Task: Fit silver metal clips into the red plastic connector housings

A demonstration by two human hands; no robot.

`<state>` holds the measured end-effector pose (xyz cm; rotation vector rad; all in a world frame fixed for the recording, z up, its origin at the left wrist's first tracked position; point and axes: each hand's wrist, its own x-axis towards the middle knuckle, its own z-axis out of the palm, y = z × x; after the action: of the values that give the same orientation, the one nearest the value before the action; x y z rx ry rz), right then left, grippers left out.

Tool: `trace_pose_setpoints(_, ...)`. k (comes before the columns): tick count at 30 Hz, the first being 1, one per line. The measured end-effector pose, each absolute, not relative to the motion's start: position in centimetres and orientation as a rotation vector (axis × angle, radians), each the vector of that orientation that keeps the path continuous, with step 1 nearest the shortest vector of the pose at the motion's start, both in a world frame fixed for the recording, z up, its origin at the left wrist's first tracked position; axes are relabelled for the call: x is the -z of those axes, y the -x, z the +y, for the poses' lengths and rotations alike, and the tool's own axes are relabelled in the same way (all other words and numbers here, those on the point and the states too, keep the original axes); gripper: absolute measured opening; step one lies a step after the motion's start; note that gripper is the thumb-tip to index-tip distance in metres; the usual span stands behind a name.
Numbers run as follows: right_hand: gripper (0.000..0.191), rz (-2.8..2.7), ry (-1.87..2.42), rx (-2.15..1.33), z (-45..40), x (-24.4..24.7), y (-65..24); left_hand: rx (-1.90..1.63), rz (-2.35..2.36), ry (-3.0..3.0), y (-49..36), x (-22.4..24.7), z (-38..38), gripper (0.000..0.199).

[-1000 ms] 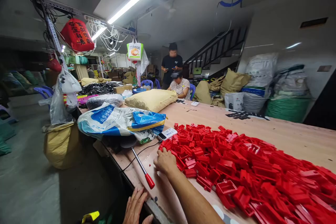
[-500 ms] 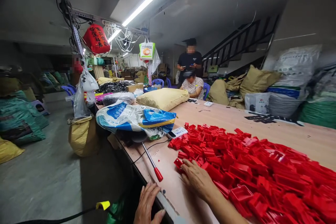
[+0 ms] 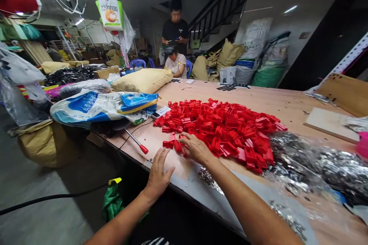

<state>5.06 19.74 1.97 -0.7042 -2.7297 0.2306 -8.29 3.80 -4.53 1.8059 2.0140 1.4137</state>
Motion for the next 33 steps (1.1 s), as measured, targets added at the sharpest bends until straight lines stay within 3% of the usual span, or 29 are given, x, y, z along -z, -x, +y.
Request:
trace_pose_setpoints(9,0.029,-2.089,1.149,-0.465,13.7,-3.0,-16.6,-1.239,2.135,-1.676,9.7,4.4,9.6,0.067)
trace_pose_setpoints(16,0.027,-1.816,1.548,-0.251,8.6,-1.2,-27.0,-1.057,2.191,-2.017,10.4,5.1,9.5,0.047)
trace_pose_setpoints(23,0.019,-1.948,1.687,-0.160,6.5,1.6,-28.9,-0.797,2.315,-2.109,11.1,4.3,7.5,0.033)
trace_pose_setpoints(28,0.017,-2.055,1.763,-0.041,5.6,1.8,-27.6,-0.940,2.212,-1.947,10.7,3.6,5.8,0.031)
trace_pose_setpoints(33,0.010,-2.102,1.864,0.030,5.8,1.4,-26.6,-1.286,1.714,-1.216,8.1,2.1,4.0,0.039)
